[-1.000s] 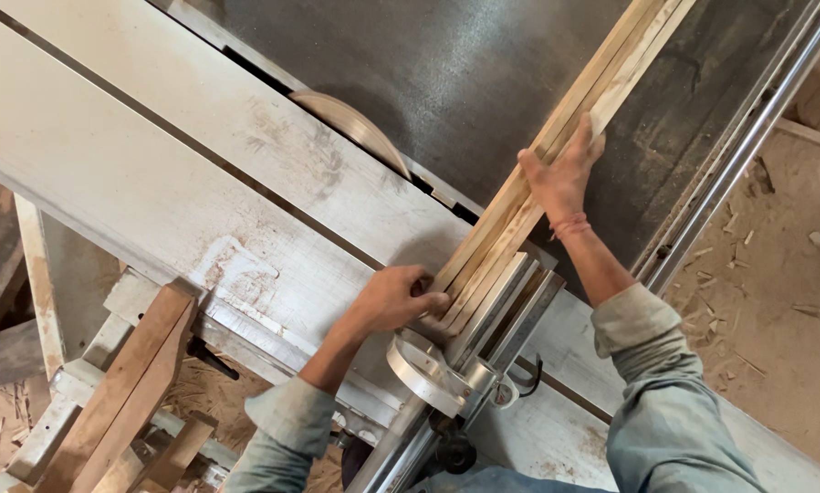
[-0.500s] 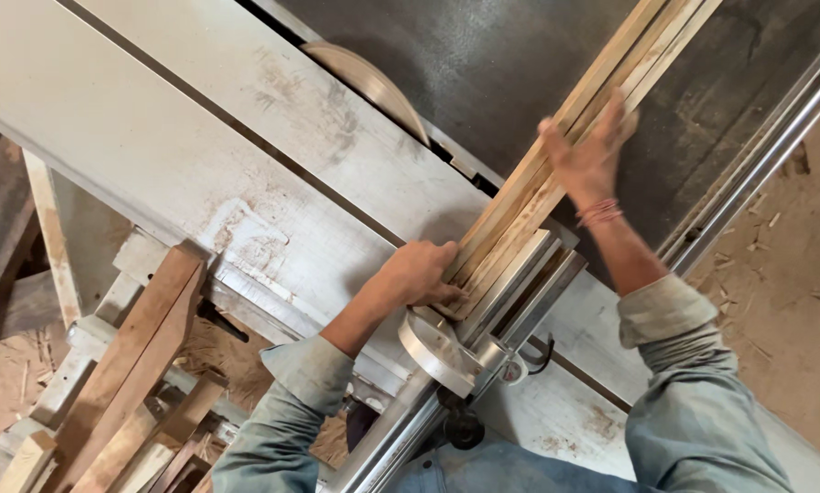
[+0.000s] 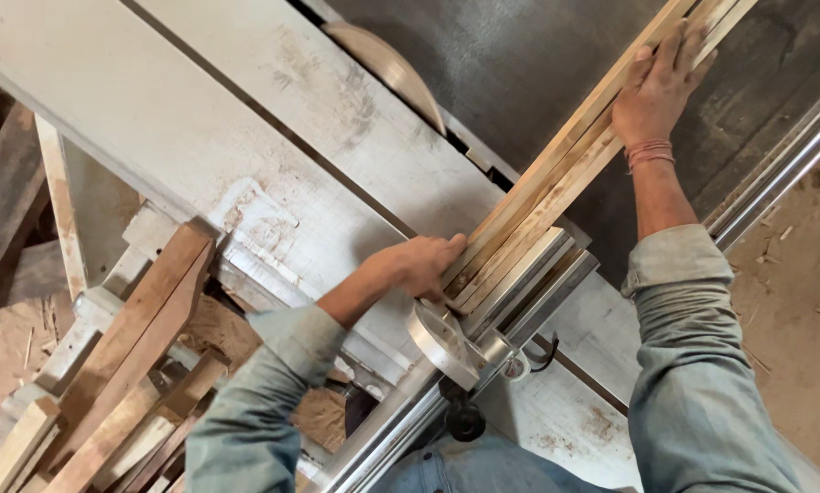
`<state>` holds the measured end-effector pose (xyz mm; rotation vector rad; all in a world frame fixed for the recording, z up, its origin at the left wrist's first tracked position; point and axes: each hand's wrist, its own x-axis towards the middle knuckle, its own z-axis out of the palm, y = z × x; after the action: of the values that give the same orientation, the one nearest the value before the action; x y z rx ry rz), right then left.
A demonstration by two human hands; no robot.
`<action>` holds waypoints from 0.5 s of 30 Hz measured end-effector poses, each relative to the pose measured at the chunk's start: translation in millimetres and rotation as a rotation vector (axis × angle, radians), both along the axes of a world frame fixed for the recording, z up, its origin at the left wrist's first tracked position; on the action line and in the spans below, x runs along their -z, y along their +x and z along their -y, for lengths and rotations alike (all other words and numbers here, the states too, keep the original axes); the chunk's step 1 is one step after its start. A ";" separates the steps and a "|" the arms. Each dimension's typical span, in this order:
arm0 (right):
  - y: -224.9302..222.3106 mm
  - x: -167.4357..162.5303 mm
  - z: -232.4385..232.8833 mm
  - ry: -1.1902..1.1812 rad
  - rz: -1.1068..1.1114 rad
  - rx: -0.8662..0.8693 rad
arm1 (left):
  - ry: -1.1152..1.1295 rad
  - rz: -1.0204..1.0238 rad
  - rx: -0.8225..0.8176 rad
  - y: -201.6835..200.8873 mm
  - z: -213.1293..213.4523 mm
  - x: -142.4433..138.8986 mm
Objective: The person uses a table saw to cut multiple wooden planks into smaller pieces. They position each plank against the fence, push it through the blade, and collect the cut pieces on the table.
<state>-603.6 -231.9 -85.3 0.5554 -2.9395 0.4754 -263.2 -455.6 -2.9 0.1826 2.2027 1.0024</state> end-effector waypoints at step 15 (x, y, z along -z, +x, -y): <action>1.4 -1.3 1.1 -0.057 0.033 0.037 | -0.052 -0.127 0.014 1.8 -8.8 3.4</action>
<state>-602.1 -233.0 -84.0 0.4909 -2.9513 0.5678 -261.4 -446.8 -6.2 0.2437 2.3360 0.9474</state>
